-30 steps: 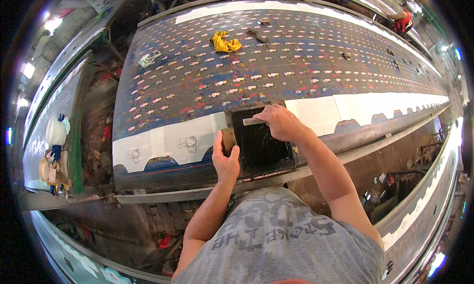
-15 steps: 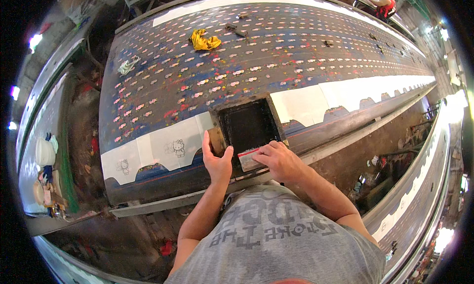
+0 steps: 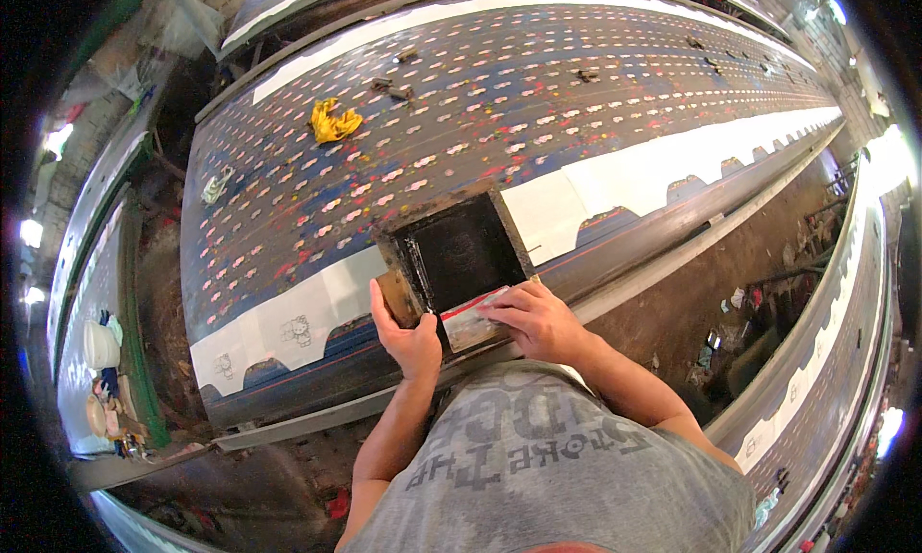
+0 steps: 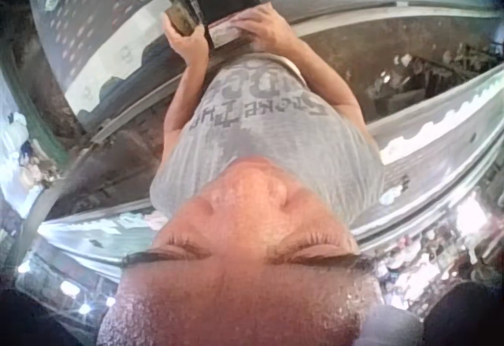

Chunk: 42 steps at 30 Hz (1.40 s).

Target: The person repeatedly rubs a small rectangular block against a long textile roll to transfer a pattern. They occasionally pause to reposition the block and smooth the fabric. The task is performed continuously along the length of the textile.

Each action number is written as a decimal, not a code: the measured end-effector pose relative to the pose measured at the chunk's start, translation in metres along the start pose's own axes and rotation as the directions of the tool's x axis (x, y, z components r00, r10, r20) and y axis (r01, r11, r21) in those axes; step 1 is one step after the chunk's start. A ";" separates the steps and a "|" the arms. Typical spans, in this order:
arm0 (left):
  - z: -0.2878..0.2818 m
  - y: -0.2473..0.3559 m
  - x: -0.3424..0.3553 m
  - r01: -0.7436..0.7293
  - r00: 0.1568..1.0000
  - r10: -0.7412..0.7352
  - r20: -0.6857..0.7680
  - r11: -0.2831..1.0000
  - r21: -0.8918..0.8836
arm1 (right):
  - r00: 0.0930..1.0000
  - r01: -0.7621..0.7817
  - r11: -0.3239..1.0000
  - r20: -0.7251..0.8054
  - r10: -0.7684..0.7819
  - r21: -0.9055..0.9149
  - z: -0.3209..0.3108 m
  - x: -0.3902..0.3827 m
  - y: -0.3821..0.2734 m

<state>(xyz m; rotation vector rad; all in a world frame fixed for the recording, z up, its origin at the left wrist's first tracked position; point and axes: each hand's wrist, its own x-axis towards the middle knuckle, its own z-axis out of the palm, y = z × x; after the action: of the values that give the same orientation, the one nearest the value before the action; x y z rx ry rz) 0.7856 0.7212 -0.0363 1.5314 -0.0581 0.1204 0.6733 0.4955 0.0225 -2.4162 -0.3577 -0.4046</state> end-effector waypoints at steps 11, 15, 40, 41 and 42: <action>0.150 -0.007 -0.041 0.134 0.991 -0.134 0.011 0.989 -0.065 | 0.999 0.039 0.994 0.009 -0.040 0.100 -0.109 -0.067 0.110; 0.159 -0.005 -0.042 0.116 0.993 -0.116 -0.008 0.993 0.006 | 0.992 0.077 0.994 0.097 -0.085 0.077 -0.127 -0.067 0.118; 0.152 -0.018 -0.033 0.187 0.978 -0.178 0.110 0.979 -0.082 | 0.974 0.121 0.979 0.211 -0.085 -0.163 -0.109 0.094 0.193; 0.153 -0.020 -0.032 0.179 0.980 -0.170 0.106 0.980 -0.090 | 0.983 0.093 0.974 0.173 -0.057 -0.207 -0.106 0.098 0.194; 0.152 -0.020 -0.033 0.179 0.978 -0.169 0.121 0.981 -0.078 | 0.979 0.093 0.986 0.193 -0.065 -0.141 -0.106 0.097 0.194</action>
<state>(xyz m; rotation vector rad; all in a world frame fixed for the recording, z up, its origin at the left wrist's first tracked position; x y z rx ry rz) 0.7613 0.5679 -0.0537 1.4466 -0.0191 -0.1083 0.8100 0.2963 0.0285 -2.6016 -0.5247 -0.2455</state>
